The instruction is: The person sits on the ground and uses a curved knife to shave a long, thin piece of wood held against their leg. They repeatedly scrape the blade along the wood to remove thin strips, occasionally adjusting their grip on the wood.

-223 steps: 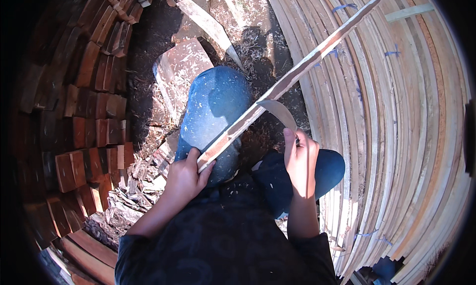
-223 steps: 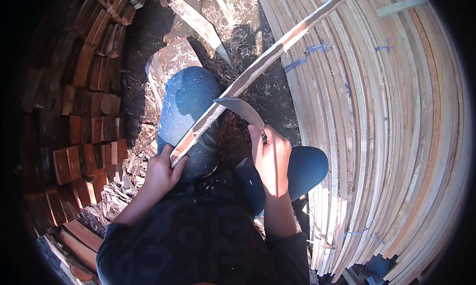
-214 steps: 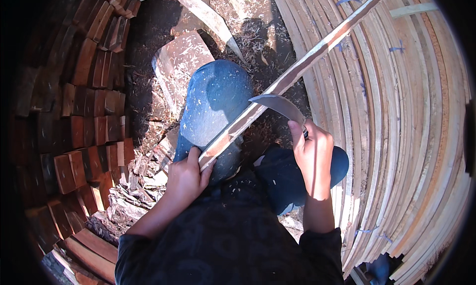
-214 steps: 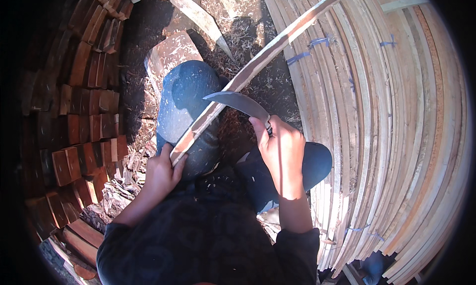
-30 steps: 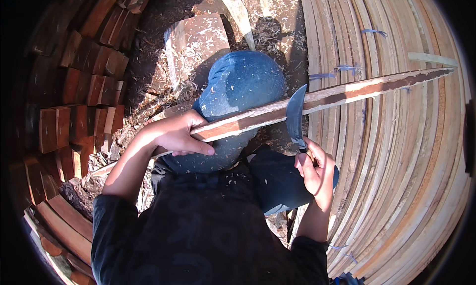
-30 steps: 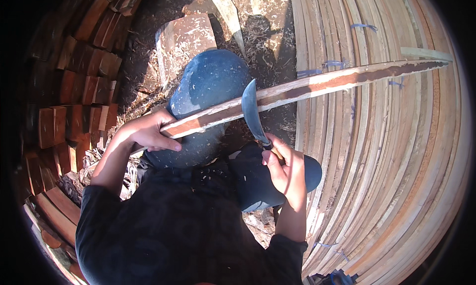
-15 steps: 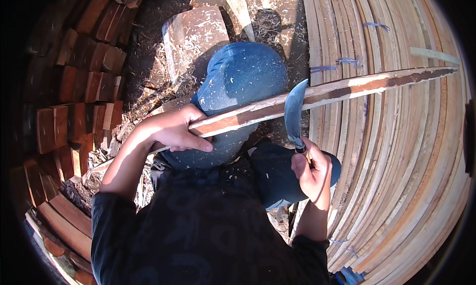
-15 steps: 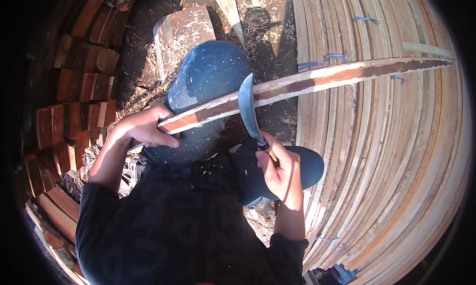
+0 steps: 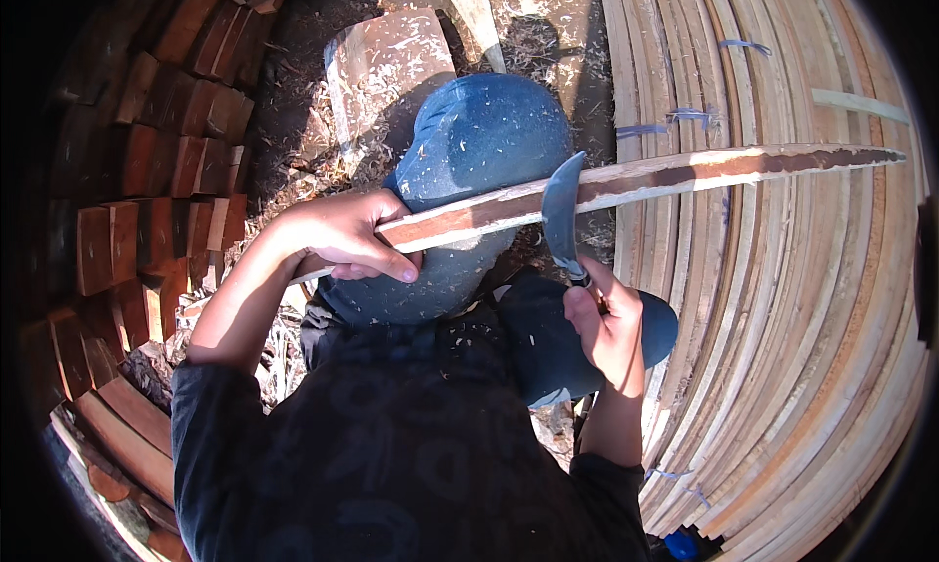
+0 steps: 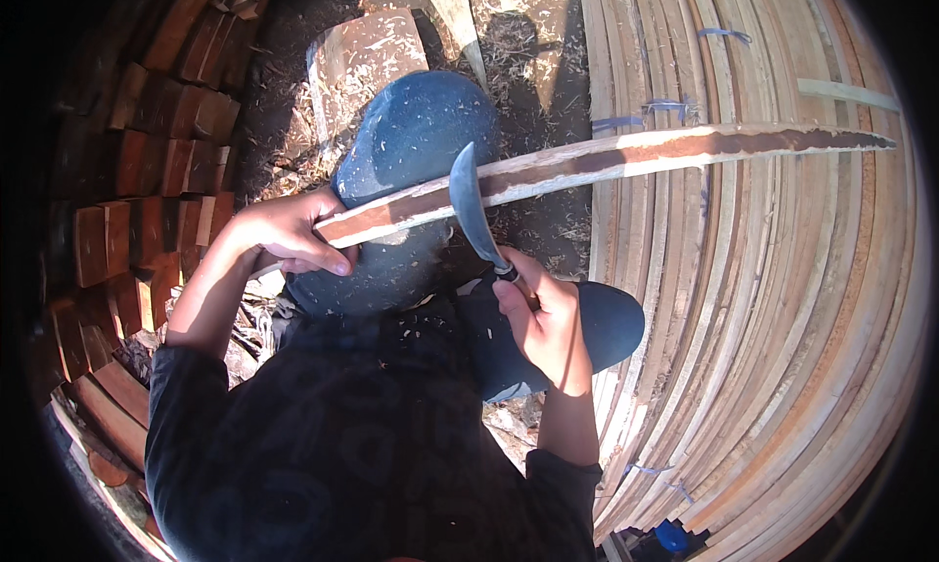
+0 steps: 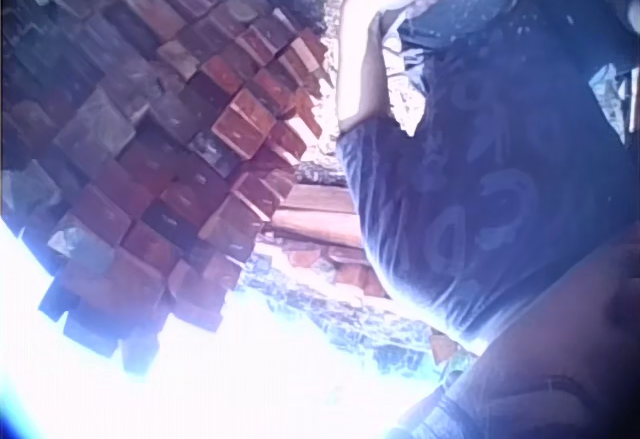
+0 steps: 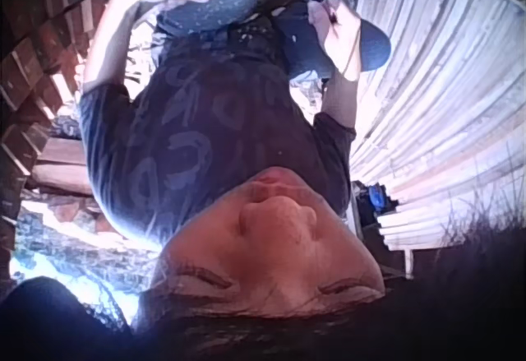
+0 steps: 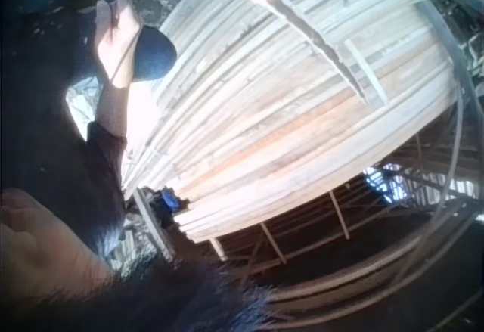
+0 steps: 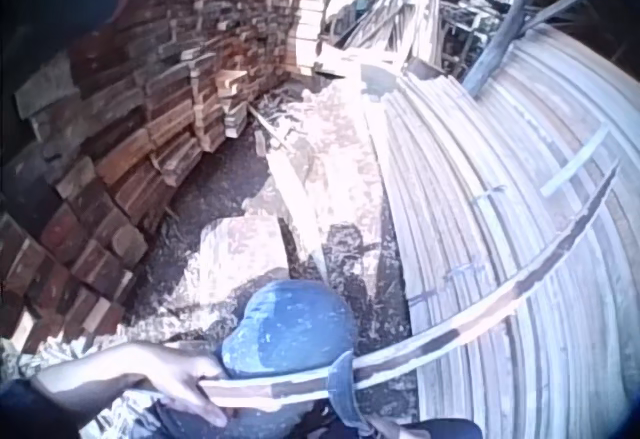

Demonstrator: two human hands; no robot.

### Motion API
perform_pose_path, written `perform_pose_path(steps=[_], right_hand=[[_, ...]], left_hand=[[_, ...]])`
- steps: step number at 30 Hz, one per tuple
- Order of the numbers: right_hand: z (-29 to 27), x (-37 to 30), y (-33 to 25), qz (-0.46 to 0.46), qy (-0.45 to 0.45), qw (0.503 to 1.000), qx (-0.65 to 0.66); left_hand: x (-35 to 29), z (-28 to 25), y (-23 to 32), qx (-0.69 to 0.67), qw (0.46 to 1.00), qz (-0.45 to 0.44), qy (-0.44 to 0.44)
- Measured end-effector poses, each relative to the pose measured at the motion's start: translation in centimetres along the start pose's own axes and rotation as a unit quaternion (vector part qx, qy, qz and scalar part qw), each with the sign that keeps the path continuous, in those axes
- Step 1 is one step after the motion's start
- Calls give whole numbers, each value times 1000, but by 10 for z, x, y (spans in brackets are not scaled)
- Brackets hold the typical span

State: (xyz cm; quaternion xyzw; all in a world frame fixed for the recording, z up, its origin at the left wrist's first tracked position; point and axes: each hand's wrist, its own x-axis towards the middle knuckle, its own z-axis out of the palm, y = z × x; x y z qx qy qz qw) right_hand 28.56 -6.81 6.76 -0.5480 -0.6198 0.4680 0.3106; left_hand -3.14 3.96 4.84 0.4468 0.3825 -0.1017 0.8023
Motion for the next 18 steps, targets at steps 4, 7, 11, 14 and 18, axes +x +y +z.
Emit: perform_pose_path(steps=[4,7,11,14,18], right_hand=[[-2,-4,4,36,86,986,140],[14,-4,5,64,143,974,162],[21,-12,9,56,85,992,70],[16,-14,14,28,140,987,78],[28,-25,16,23,199,967,158]], left_hand=[[0,-2,-11,-27,999,32,-31],[2,-6,-9,-52,998,14,-41],[-3,-10,-11,-72,997,-8,-34],[-7,-11,-9,-59,998,17,-32],[-15,2,-5,15,996,70,44]])
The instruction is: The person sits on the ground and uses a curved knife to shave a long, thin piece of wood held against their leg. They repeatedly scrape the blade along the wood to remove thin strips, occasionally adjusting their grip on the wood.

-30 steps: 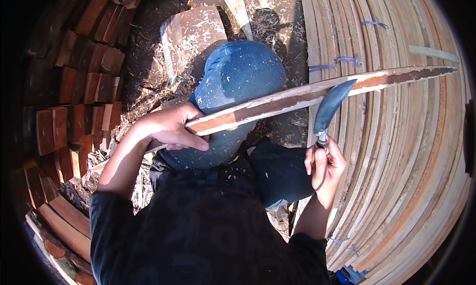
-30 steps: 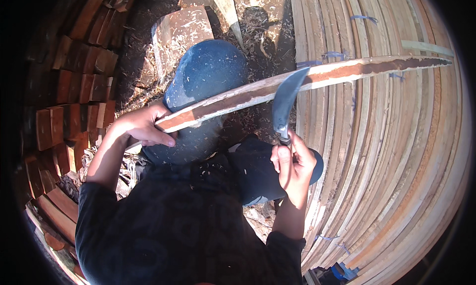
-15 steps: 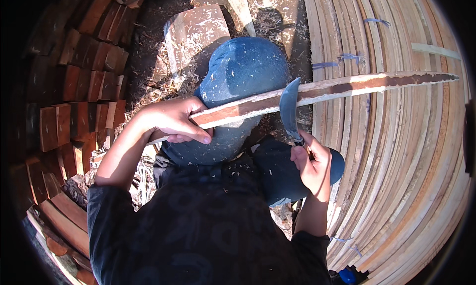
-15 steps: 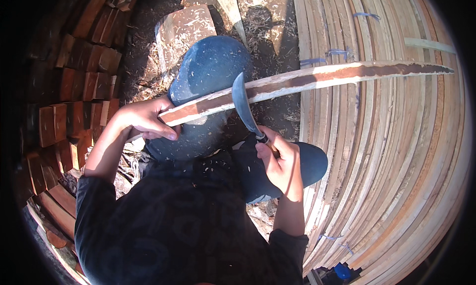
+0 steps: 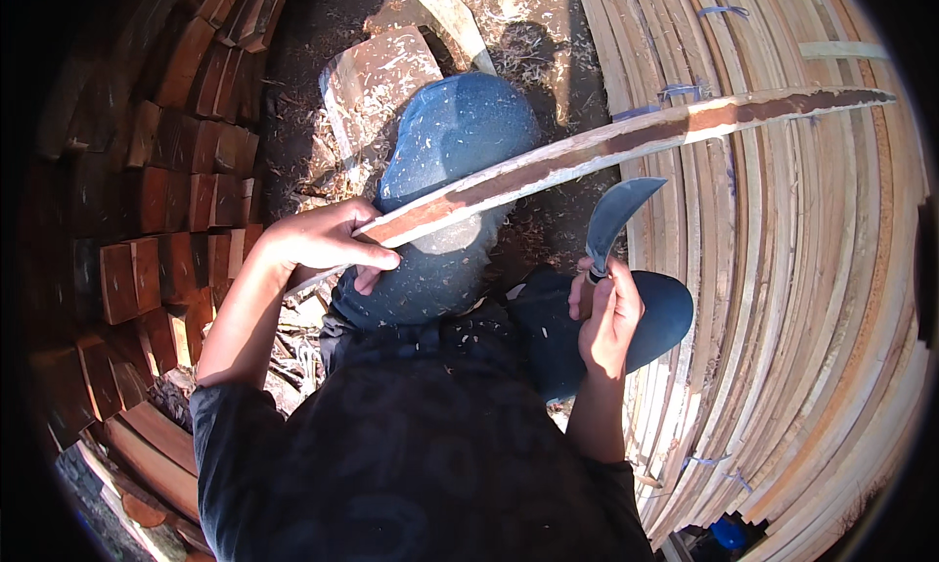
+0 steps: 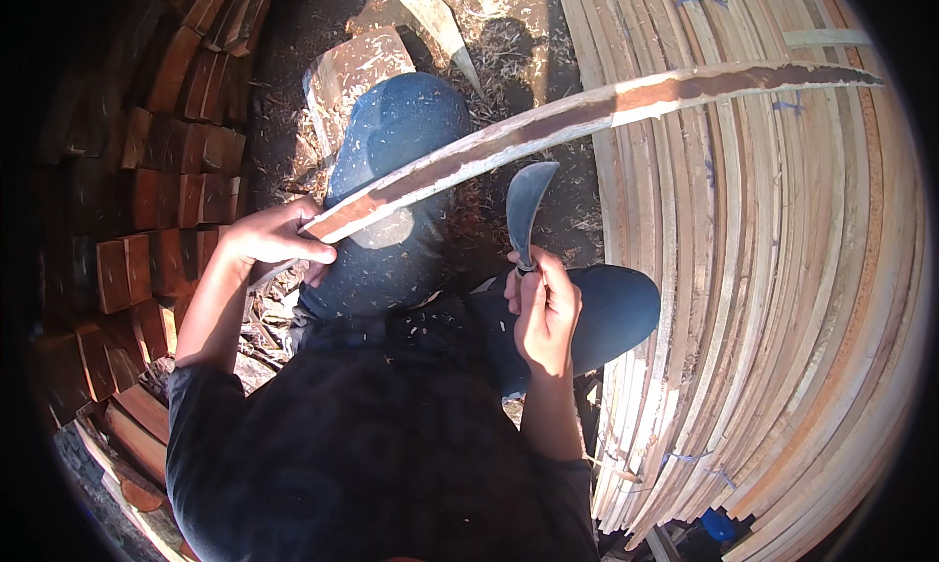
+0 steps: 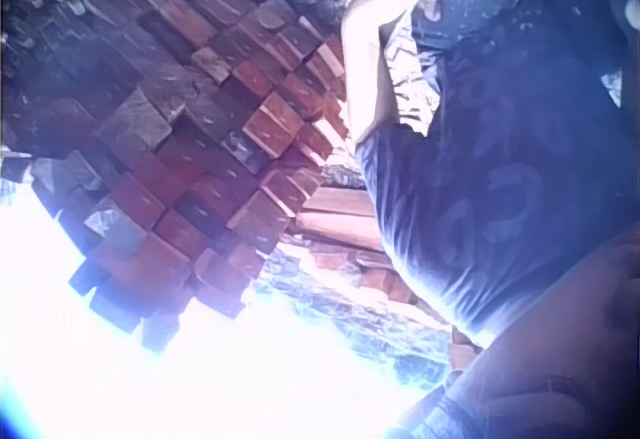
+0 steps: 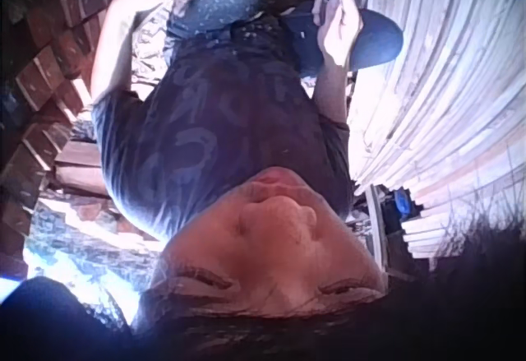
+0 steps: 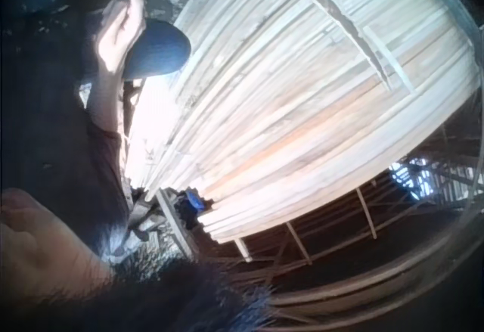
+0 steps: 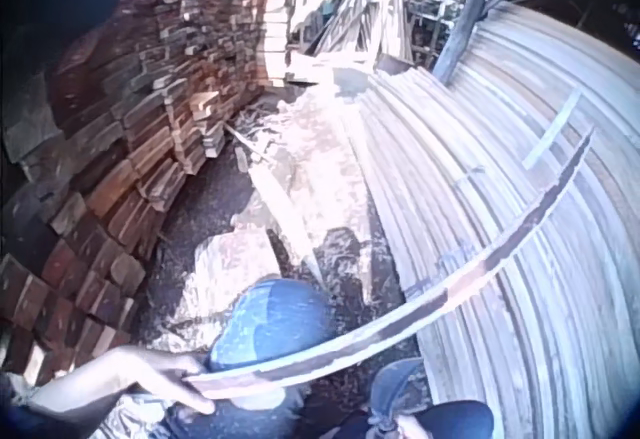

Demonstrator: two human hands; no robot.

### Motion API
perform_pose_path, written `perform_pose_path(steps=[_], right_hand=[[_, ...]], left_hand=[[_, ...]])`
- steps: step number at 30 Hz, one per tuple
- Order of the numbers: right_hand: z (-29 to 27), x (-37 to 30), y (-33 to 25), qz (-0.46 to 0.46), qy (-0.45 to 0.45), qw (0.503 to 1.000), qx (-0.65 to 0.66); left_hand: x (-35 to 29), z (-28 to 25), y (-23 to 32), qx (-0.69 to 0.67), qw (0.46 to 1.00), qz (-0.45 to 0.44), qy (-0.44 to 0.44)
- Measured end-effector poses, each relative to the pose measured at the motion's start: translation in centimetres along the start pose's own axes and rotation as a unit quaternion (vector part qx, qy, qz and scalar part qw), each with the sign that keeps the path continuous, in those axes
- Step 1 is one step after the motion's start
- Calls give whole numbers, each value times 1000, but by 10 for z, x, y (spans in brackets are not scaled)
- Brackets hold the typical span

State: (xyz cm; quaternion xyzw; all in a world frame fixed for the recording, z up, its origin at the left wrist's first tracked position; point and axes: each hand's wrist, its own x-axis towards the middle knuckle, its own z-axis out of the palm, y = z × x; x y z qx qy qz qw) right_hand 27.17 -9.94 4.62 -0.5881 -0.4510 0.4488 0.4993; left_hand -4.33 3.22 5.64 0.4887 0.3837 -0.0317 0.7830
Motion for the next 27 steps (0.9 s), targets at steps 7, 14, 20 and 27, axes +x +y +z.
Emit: perform_pose_path(steps=[7,14,20,27], right_hand=[[4,-12,3,61,-10,997,52],[5,-11,-2,69,-16,996,48],[7,-9,-7,64,49,997,-6],[11,-2,-11,-34,71,977,-199]], left_hand=[[-7,15,-17,158,952,172,196],[-23,40,-3,76,956,114,261],[-32,66,19,10,991,-17,129],[-27,66,7,-36,992,79,93]])
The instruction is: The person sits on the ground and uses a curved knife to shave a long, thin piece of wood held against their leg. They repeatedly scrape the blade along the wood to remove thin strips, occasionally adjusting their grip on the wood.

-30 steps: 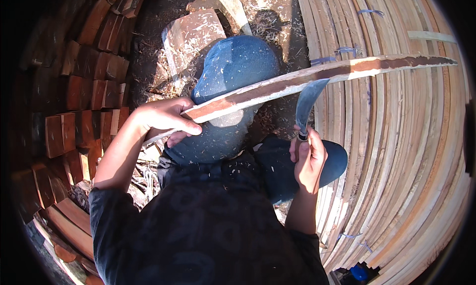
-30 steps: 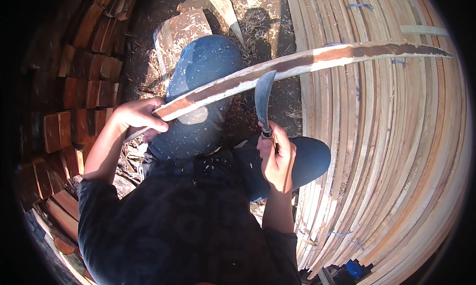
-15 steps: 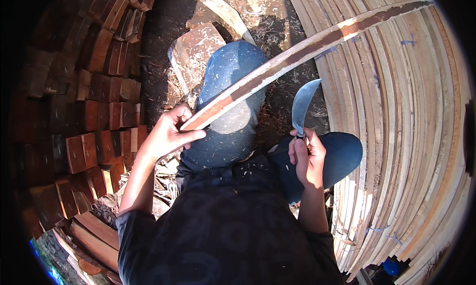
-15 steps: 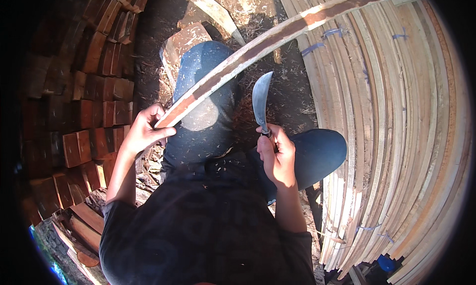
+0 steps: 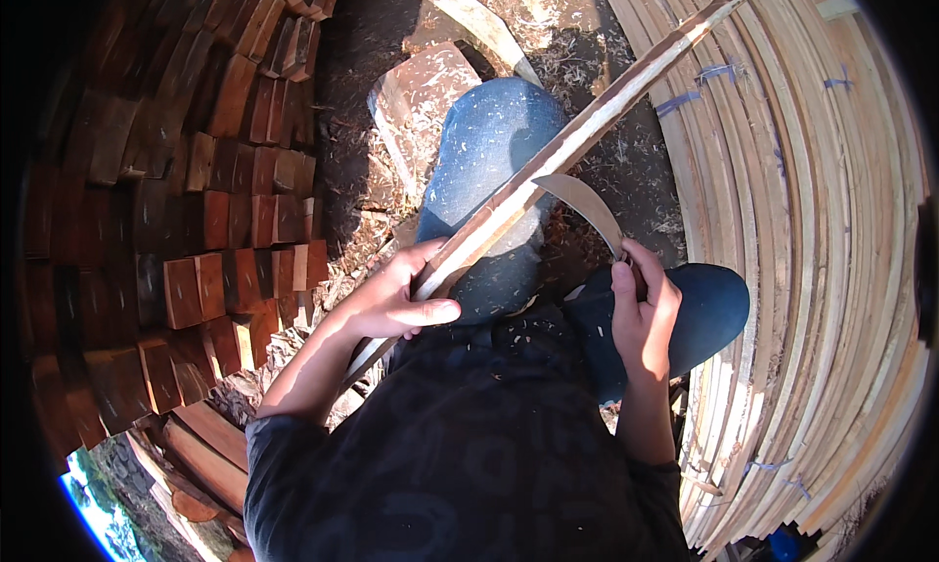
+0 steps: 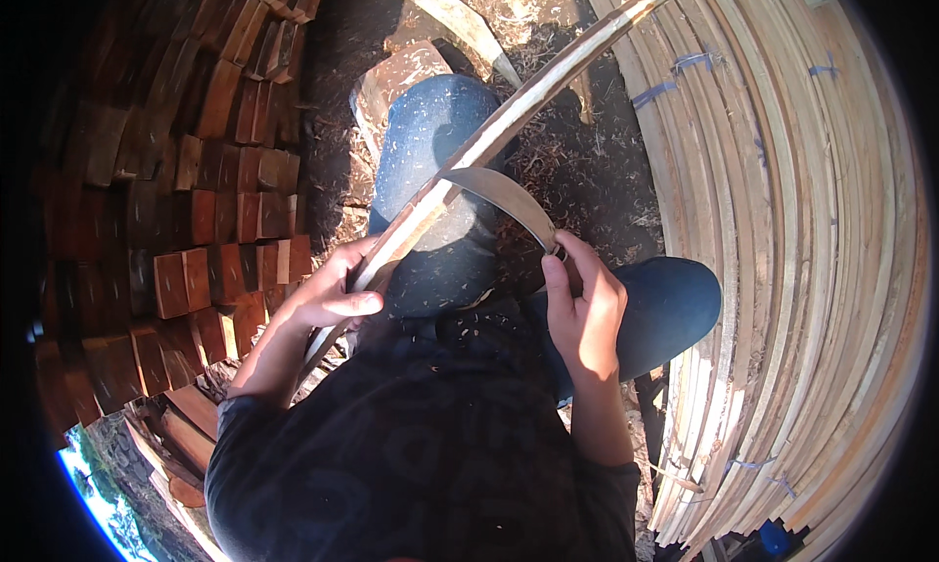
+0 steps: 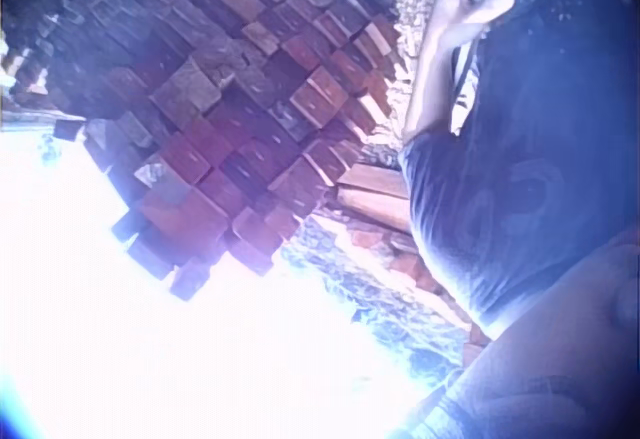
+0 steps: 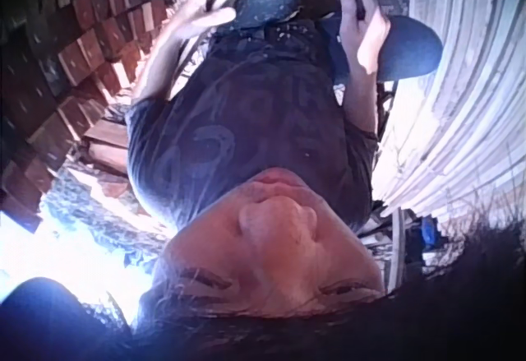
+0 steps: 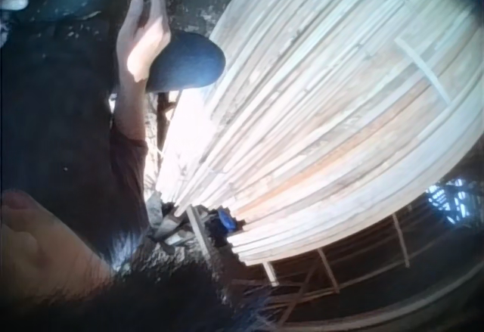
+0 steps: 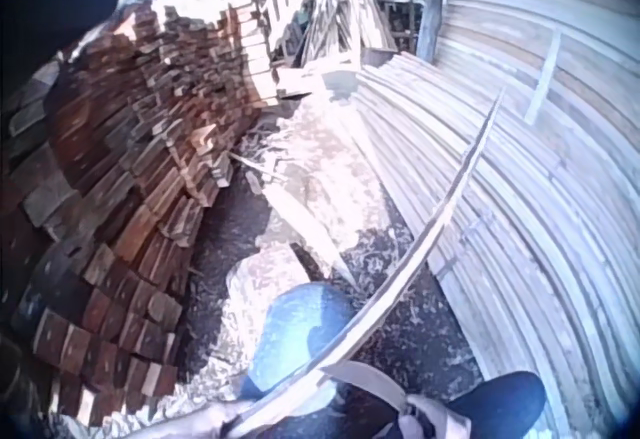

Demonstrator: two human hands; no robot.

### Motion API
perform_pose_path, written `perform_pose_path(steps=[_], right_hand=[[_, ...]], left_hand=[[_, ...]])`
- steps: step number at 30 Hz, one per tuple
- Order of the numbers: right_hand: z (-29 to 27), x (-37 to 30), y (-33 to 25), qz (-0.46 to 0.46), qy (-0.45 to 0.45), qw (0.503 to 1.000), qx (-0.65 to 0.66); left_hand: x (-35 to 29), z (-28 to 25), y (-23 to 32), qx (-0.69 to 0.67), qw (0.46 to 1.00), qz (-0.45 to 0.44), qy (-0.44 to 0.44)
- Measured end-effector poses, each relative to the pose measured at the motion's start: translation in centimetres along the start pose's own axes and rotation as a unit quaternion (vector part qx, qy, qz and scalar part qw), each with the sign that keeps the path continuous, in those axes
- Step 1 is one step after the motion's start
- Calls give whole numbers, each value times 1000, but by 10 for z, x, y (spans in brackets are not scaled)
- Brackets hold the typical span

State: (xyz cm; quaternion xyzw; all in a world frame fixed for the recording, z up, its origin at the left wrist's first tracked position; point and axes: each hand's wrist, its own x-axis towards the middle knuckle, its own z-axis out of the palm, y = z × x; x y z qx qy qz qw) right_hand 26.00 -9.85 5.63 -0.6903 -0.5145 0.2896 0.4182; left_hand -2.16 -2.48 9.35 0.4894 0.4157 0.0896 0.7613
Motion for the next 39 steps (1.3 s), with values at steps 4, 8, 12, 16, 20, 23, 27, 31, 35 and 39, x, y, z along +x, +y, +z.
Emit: perform_pose_path(steps=[4,8,12,16,20,23,27,31,35,39], right_hand=[[3,3,-9,8,-33,998,-46],[2,13,-16,-8,-61,994,-91],[8,25,-11,-60,-58,985,-149],[9,45,-4,-74,-58,976,-197],[-1,54,-16,-57,-88,975,-198],[-6,54,-25,-44,-106,968,-223],[-2,56,-30,-50,-109,959,-257],[0,62,-26,-54,-90,948,-301],[-1,69,-22,-80,-74,939,-327],[-2,76,-18,-94,-39,927,-361]], left_hand=[[17,15,1,29,999,18,30],[29,22,2,18,995,-45,84],[29,22,-6,-26,998,33,57],[32,23,-12,-33,997,58,44],[28,15,-16,-13,999,26,29],[29,5,-17,1,1000,27,-4],[33,17,-14,39,992,97,70],[32,28,-9,67,990,16,122],[31,28,-12,83,988,21,127],[32,29,-14,80,987,2,136]])
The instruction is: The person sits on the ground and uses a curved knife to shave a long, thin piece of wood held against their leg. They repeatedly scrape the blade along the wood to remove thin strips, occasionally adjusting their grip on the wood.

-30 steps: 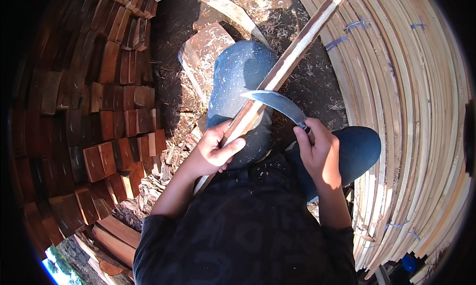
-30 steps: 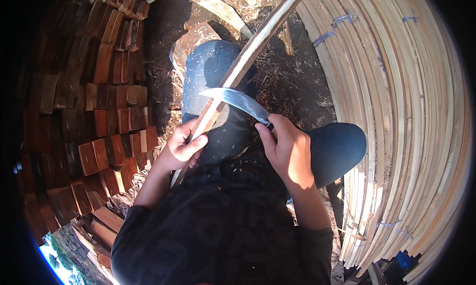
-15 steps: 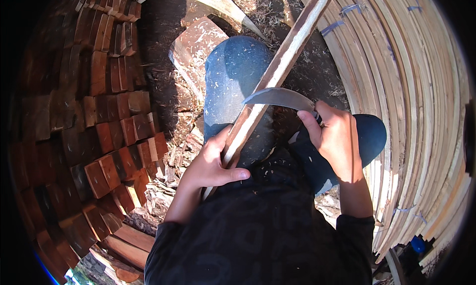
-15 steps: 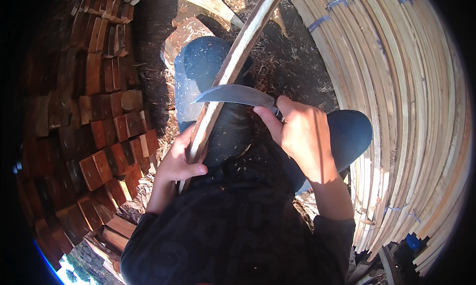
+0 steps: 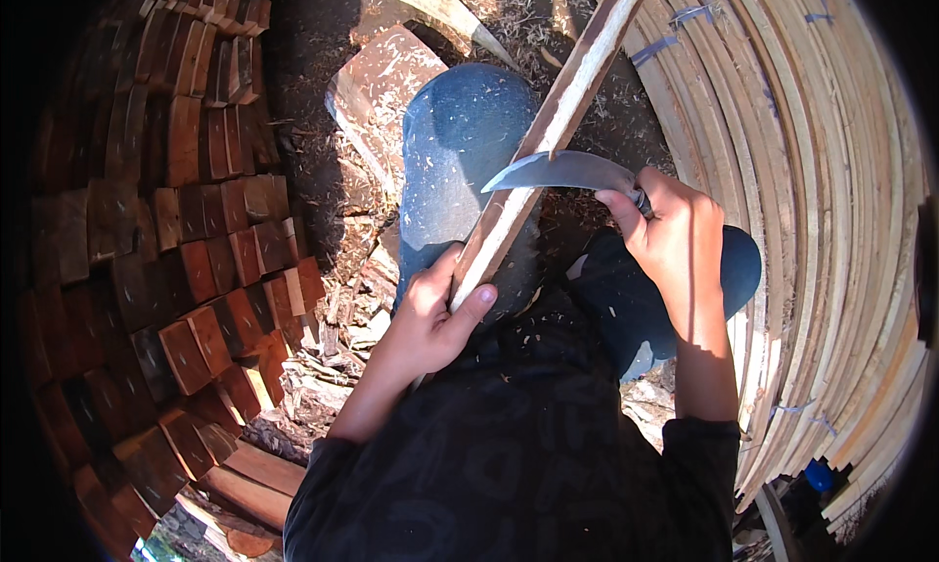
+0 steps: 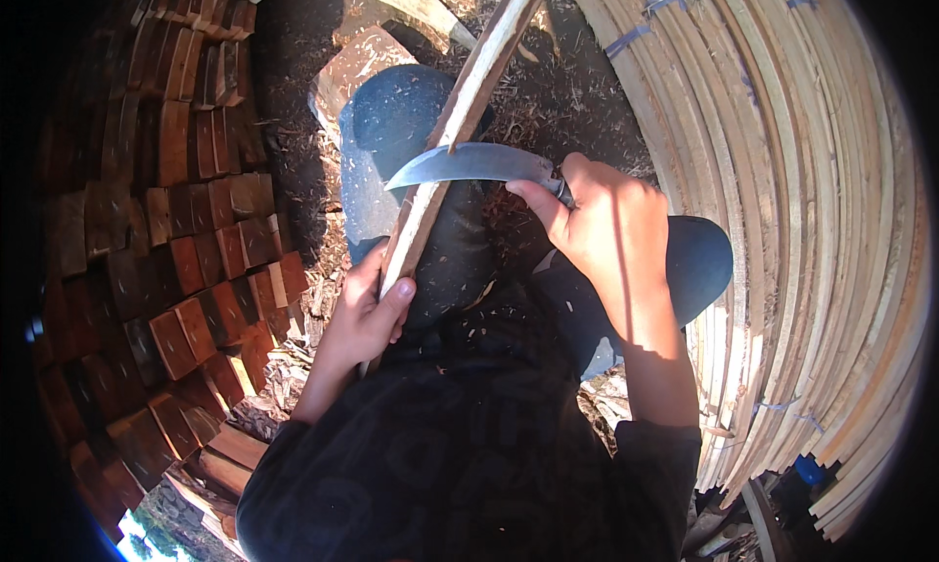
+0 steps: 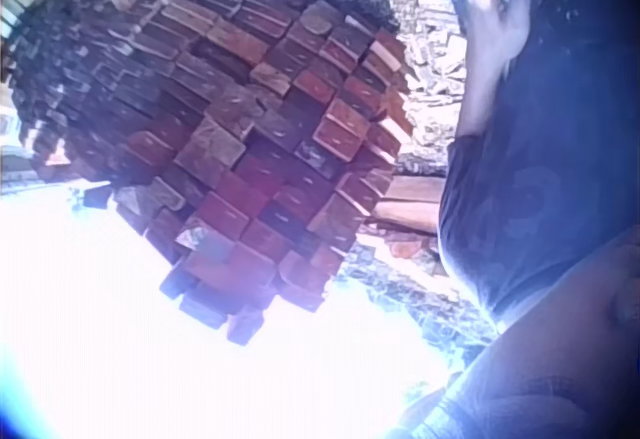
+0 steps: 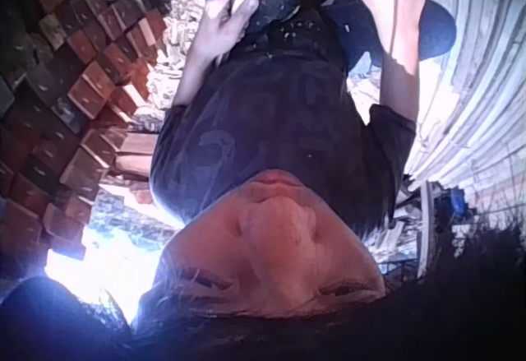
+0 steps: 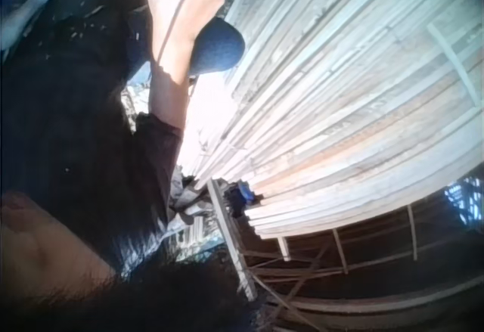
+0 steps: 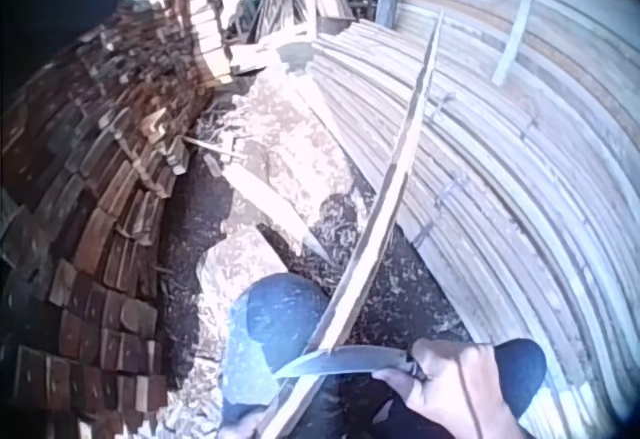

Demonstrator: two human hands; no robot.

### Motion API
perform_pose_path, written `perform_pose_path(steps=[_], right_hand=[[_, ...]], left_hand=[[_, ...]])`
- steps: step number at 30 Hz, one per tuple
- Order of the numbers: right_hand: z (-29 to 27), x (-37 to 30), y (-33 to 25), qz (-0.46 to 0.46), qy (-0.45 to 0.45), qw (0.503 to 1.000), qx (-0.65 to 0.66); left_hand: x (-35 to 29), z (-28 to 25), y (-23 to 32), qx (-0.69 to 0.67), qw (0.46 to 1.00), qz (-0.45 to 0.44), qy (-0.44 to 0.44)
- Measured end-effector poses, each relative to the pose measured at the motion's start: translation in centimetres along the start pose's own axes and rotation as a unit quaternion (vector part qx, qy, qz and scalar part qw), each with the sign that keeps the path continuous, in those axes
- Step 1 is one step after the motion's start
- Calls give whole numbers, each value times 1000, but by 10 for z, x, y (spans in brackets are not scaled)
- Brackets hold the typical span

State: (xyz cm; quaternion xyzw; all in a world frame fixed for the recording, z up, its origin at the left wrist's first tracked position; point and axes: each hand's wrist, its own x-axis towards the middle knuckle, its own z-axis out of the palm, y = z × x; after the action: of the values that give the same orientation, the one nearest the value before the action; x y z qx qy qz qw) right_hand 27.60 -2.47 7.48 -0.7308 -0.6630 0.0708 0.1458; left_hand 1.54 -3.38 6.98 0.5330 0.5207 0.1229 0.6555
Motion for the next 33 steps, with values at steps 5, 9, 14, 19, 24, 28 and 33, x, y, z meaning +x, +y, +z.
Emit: perform_pose_path(steps=[5,9,14,19,24,28,33], right_hand=[[-1,33,80,246,97,961,85],[-19,27,110,283,74,954,60],[-16,-14,25,140,-10,978,155],[-3,-8,1,54,-32,997,55],[1,7,13,-6,10,1000,27],[9,15,20,-22,53,997,59],[10,30,36,64,68,994,55]], left_hand=[[-3,1,-1,-13,1000,-27,-9],[-2,-2,-6,-15,1000,15,-7],[2,1,0,6,1000,6,-10],[1,-2,-5,33,999,11,-10],[2,0,-5,25,1000,11,6],[0,-1,-3,17,1000,-3,1],[1,-3,0,39,999,-28,-12]])
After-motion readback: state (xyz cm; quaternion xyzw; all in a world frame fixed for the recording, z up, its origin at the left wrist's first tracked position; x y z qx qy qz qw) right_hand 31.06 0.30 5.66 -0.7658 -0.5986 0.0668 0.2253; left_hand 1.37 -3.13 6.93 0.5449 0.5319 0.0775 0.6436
